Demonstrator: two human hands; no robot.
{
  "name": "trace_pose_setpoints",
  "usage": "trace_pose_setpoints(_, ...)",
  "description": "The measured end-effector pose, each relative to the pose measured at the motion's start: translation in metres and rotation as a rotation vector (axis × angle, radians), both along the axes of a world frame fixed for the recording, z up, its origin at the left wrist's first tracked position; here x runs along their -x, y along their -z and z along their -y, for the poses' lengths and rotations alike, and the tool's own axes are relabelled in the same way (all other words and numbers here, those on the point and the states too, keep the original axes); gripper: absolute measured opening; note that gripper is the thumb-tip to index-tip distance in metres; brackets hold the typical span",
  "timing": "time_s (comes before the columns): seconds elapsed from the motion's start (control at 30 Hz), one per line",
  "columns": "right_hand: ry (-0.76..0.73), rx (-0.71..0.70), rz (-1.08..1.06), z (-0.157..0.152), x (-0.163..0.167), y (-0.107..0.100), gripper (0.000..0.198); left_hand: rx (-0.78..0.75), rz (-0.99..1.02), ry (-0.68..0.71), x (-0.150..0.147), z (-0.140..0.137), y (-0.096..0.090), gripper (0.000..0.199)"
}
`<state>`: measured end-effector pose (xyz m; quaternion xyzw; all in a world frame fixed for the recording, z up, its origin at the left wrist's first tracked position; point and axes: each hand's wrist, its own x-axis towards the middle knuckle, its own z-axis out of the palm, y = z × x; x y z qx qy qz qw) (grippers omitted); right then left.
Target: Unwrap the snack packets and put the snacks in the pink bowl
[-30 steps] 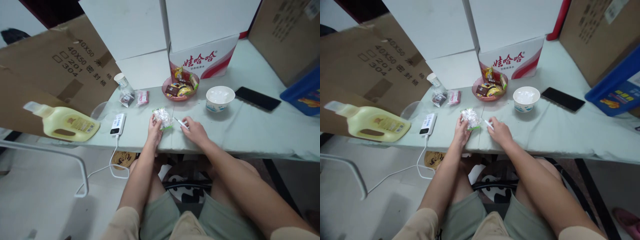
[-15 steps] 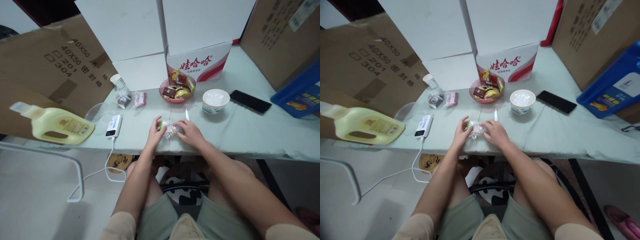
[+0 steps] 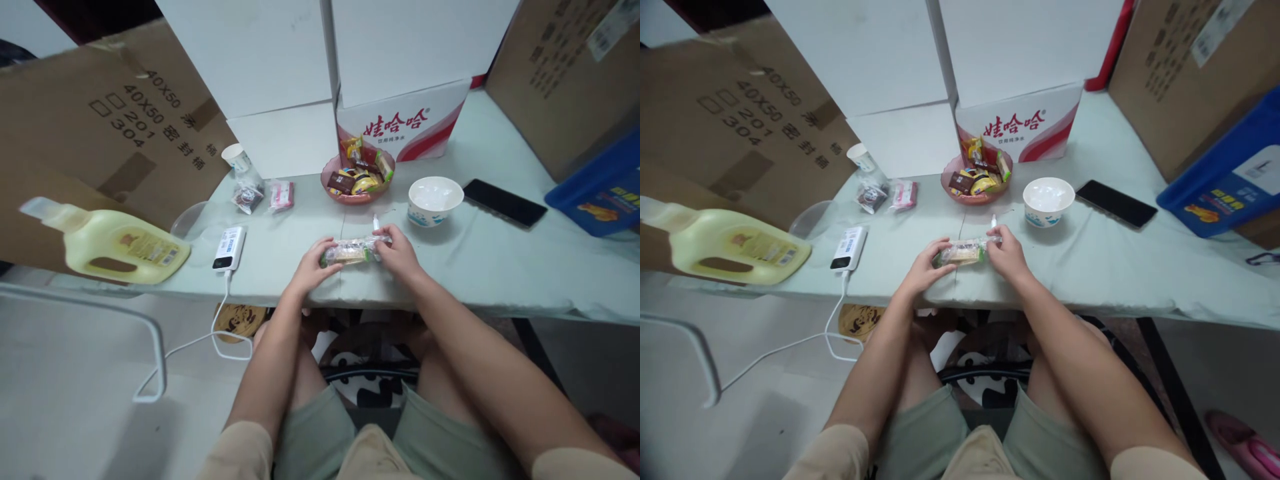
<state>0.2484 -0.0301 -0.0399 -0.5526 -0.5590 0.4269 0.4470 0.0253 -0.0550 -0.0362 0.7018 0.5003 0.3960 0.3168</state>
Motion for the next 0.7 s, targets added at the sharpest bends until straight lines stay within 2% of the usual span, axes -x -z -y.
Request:
trace_pose_setpoints(0.07,0.04,-0.01,-0.004,-0.002,-0.002,0.001,0.026,0.052,0.036,-0.024,0.004,0.002,-0.001,0.028)
trace_pose_setpoints(0.13,0.085,0.005,0.04,-0.004,-0.005,0.0,0.024,0.106,0.137,-0.128,0.008,0.003,-0.003,0.02)
trace_pose_setpoints(0.3,0.184,0.037,0.198,-0.006,-0.014,-0.008,0.019,0.28,0.612,-0.448,0.011,0.0,-0.006,0.022)
trace_pose_setpoints(0.37,0.205,0.022,0.254,-0.006,-0.017,-0.01,0.018,0.31,0.71,-0.523,0.011,-0.002,-0.006,0.023)
trace_pose_setpoints(0.57,0.218,-0.058,0.388,-0.006,-0.024,-0.014,0.01,0.248,0.708,-0.605,0.013,-0.009,0.0,0.028)
trace_pose_setpoints(0.7,0.119,-0.008,0.363,-0.001,-0.024,-0.016,0.013,0.07,0.482,-0.699,0.017,-0.01,0.005,0.028)
